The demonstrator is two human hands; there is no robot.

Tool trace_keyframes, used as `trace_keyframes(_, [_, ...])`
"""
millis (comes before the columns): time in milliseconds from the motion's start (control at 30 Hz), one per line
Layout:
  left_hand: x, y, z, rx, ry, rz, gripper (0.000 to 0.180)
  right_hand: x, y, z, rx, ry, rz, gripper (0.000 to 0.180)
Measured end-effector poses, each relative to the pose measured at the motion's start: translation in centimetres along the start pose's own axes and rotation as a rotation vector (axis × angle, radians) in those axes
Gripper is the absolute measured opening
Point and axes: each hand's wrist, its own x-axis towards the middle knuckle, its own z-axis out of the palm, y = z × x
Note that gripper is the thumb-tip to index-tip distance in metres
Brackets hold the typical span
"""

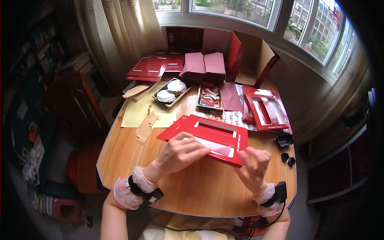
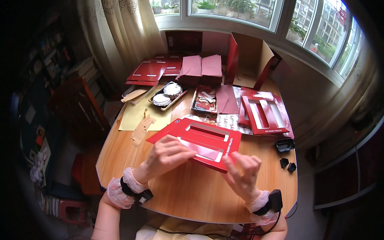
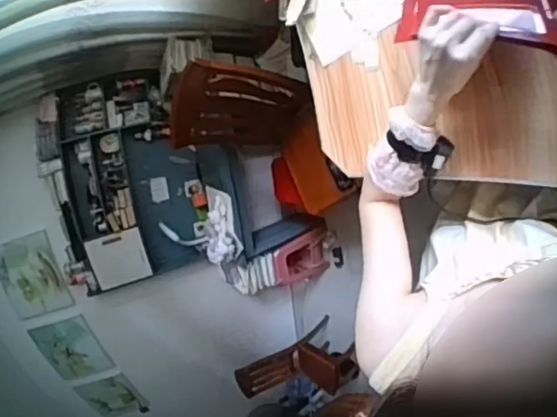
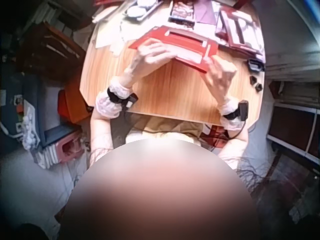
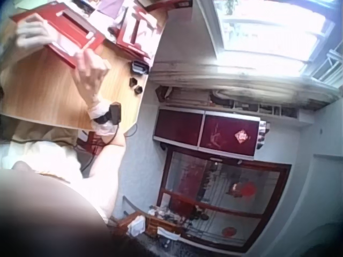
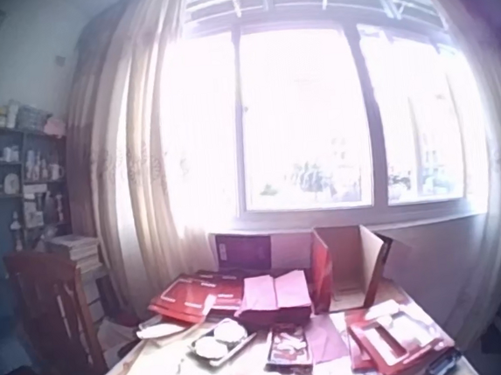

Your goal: Assembling and folding red cardboard packaging boxes.

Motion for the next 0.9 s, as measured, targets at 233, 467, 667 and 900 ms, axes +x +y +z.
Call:
trace_keyframes(233, [0.4, -1.2, -3.9, -0.303, 0.376, -0.335, 0.028, -0.7, 4.4, 0.2, 0.375, 0.259, 0.46, 0.082])
trace_keyframes(467, [0.1, -0.2, -4.0, -1.048, 0.508, -0.68, 0.023, -0.6, 2.9, 0.3, 0.872, 0.354, 0.478, 0.085])
trace_keyframes(667, [0.2, 1.6, -0.5, -1.518, 0.243, -1.077, 0.023, 0.7, 0.5, -0.9, 0.953, 0.318, 0.563, 0.063])
trace_keyframes(900, [-2.9, -2.1, 2.6, -1.762, 0.144, -1.227, 0.034, -0.7, 2.2, 1.8, 1.252, 0.134, 0.864, 0.055])
